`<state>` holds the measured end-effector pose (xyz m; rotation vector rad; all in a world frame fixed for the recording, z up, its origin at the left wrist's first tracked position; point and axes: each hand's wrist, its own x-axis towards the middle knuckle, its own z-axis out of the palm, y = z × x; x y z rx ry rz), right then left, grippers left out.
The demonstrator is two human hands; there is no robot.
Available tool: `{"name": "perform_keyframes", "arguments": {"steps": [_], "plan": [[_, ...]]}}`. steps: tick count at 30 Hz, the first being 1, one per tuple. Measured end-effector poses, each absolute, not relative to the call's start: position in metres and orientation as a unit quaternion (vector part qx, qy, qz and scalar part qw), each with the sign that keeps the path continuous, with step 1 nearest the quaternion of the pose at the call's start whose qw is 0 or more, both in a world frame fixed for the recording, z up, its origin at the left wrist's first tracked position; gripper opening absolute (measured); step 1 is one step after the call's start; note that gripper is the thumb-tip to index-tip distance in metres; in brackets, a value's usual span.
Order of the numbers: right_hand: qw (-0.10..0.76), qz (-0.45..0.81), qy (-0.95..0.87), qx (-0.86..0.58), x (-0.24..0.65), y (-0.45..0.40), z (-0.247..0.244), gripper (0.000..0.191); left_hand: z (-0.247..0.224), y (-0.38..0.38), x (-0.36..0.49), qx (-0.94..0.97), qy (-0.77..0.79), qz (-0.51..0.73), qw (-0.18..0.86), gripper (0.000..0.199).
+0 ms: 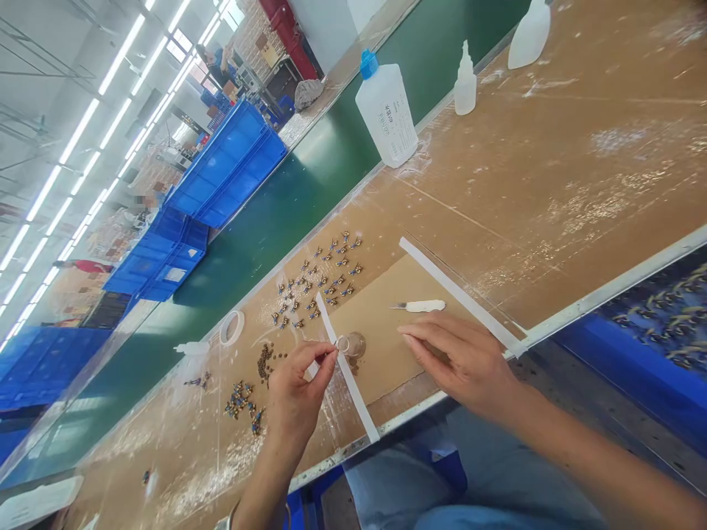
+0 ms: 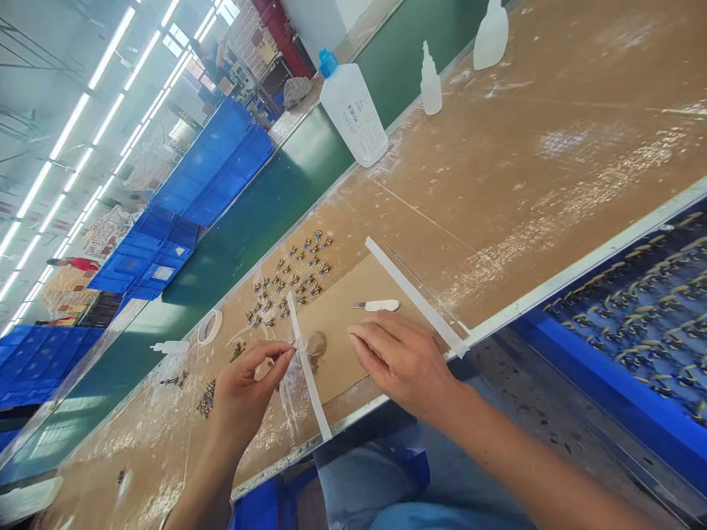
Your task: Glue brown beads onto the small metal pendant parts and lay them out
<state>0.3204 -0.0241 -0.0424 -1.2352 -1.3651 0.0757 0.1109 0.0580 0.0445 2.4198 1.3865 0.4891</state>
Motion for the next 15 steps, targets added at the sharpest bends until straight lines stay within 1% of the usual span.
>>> {"name": "perform_keyframes", "arguments": {"steps": [5, 8, 11, 15], "plan": [[0.605, 0.034, -0.593, -0.530, 0.322, -0.024, -0.043, 0.020, 0.047, 0.055, 0.111, 0.848, 0.477, 0.177, 0.151, 0.013], [0.607, 0.033, -0.594, -0.527, 0.323, -0.025, -0.043, 0.021, 0.053, 0.046, 0.098, 0.831, 0.498, 0.202, 0.142, 0.012], [0.603, 0.025, -0.592, -0.534, 0.322, -0.026, -0.042, 0.021, 0.051, 0.036, 0.070, 0.788, 0.557, 0.229, 0.128, 0.014], [0.589, 0.006, -0.602, -0.539, 0.321, -0.027, -0.042, 0.022, 0.030, 0.024, 0.023, 0.705, 0.656, 0.236, 0.132, 0.024]]}}
